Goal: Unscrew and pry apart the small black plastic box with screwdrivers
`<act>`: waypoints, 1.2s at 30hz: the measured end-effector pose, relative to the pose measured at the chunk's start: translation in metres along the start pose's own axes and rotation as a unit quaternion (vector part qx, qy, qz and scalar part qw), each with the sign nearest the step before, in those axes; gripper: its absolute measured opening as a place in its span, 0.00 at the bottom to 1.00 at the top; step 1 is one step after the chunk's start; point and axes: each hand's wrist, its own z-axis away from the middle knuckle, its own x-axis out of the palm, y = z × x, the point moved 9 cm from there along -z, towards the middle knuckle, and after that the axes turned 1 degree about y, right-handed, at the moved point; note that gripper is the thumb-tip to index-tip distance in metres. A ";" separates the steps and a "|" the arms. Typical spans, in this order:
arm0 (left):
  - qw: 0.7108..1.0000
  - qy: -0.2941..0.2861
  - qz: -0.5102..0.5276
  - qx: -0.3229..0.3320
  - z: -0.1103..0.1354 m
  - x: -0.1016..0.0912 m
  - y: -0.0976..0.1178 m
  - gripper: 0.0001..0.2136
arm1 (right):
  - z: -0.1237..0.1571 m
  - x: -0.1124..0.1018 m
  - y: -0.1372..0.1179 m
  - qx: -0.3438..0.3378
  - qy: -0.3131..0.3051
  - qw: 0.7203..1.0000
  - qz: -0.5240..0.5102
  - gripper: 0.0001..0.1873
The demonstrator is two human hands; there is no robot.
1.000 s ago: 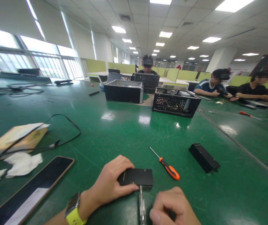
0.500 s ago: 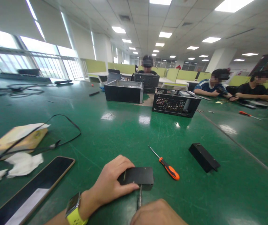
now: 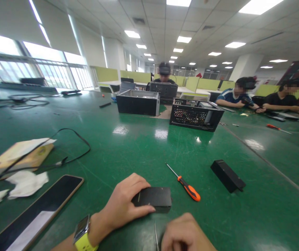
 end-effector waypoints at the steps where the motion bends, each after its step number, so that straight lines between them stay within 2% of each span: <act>1: 1.000 0.001 -0.006 0.004 0.000 0.000 0.000 0.22 | -0.002 -0.019 -0.002 0.003 0.085 0.996 0.032 0.20; 3: 1.000 0.003 -0.020 0.015 0.000 0.000 0.002 0.23 | 0.000 -0.050 -0.005 0.013 0.240 0.967 0.088 0.13; 4: 0.999 0.006 -0.027 0.021 0.000 0.000 0.003 0.23 | 0.000 -0.058 -0.003 0.021 0.284 0.953 0.104 0.08; 5: 0.999 0.009 -0.033 0.027 0.000 -0.001 0.004 0.23 | -0.003 -0.059 0.001 0.033 0.293 0.949 0.112 0.09; 7: 0.998 0.017 -0.046 0.039 0.000 -0.002 0.006 0.24 | -0.011 -0.053 0.011 0.051 0.266 0.955 0.124 0.22; 9: 0.997 0.022 -0.060 0.045 0.000 -0.004 0.007 0.23 | -0.018 -0.043 0.021 0.060 0.218 0.965 0.131 0.28; 12: 0.997 0.015 -0.066 0.042 0.000 -0.003 0.006 0.22 | -0.024 -0.030 0.032 0.076 0.153 0.980 0.103 0.25; 15: 0.998 0.001 -0.049 0.025 0.000 0.000 0.003 0.22 | -0.026 -0.025 0.037 0.110 0.118 0.985 0.066 0.23; 19: 1.000 0.005 -0.022 0.019 0.001 -0.001 0.002 0.27 | -0.027 -0.027 0.035 0.151 0.123 0.980 0.045 0.21; 21: 0.999 0.034 -0.016 0.022 0.002 -0.008 0.001 0.28 | -0.024 -0.034 0.036 0.158 0.146 0.976 0.045 0.19; 23: 0.996 0.082 -0.016 0.022 0.003 -0.018 -0.001 0.24 | -0.016 -0.048 0.042 0.161 0.186 0.968 0.039 0.19; 26: 0.990 0.135 -0.021 0.025 0.006 -0.030 -0.002 0.19 | 0.007 -0.087 0.066 0.189 0.291 0.937 0.040 0.21; 28: 0.990 0.135 -0.021 0.028 0.007 -0.030 -0.002 0.19 | 0.030 -0.119 0.087 0.236 0.380 0.890 0.090 0.26; 30: 0.992 0.125 -0.021 0.029 0.007 -0.028 -0.001 0.18 | 0.049 -0.145 0.106 0.297 0.432 0.834 0.170 0.29; 32: 0.992 0.121 -0.023 0.030 0.007 -0.026 0.000 0.17 | 0.058 -0.159 0.122 0.350 0.433 0.800 0.226 0.30; 36: 0.992 0.116 -0.030 0.042 0.006 -0.025 0.005 0.16 | 0.063 -0.163 0.144 0.377 0.405 0.799 0.237 0.32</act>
